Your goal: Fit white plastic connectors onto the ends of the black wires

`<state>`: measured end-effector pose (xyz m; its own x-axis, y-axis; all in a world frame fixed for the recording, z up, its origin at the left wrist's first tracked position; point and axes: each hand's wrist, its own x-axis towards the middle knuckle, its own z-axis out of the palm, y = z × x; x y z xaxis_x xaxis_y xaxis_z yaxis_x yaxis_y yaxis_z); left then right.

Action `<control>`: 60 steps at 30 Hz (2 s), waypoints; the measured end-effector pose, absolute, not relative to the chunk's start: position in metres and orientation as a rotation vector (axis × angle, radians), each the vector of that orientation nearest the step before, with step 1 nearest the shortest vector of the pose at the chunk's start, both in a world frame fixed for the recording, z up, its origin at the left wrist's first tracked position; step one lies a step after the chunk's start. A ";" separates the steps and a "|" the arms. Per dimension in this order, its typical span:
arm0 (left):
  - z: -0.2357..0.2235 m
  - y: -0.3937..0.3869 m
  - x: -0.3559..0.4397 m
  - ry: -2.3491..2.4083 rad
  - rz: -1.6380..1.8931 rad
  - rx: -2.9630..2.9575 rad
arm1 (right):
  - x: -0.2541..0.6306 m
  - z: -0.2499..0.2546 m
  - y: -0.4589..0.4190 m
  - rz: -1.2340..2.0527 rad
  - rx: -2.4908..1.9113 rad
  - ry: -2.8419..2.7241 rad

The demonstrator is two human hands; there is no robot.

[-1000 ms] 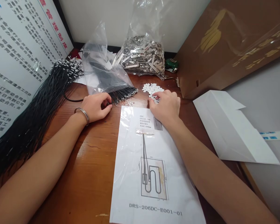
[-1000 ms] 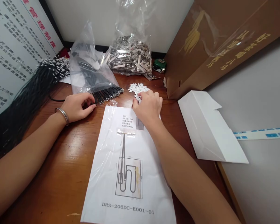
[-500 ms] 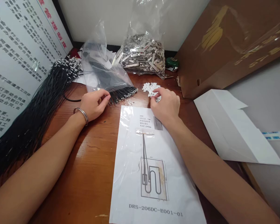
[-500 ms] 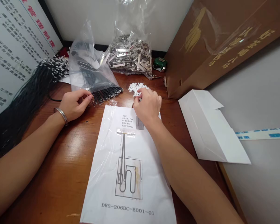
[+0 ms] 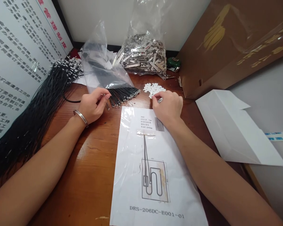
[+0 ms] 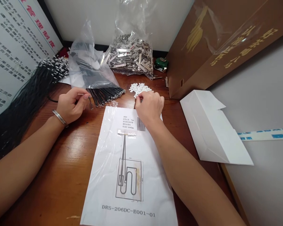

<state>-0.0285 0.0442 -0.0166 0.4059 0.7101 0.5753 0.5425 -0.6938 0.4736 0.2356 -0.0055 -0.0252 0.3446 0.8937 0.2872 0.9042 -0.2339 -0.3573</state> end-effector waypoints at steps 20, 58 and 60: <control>-0.017 0.044 -0.026 1.160 1.170 2.466 | 0.166 -0.008 -0.009 0.607 -1.405 -1.460; -0.013 0.047 -0.027 1.294 0.981 2.195 | 0.156 -0.017 -0.008 1.332 -1.176 -1.514; -0.014 0.047 -0.027 1.287 1.006 2.198 | 0.156 -0.017 -0.008 1.324 -1.170 -1.522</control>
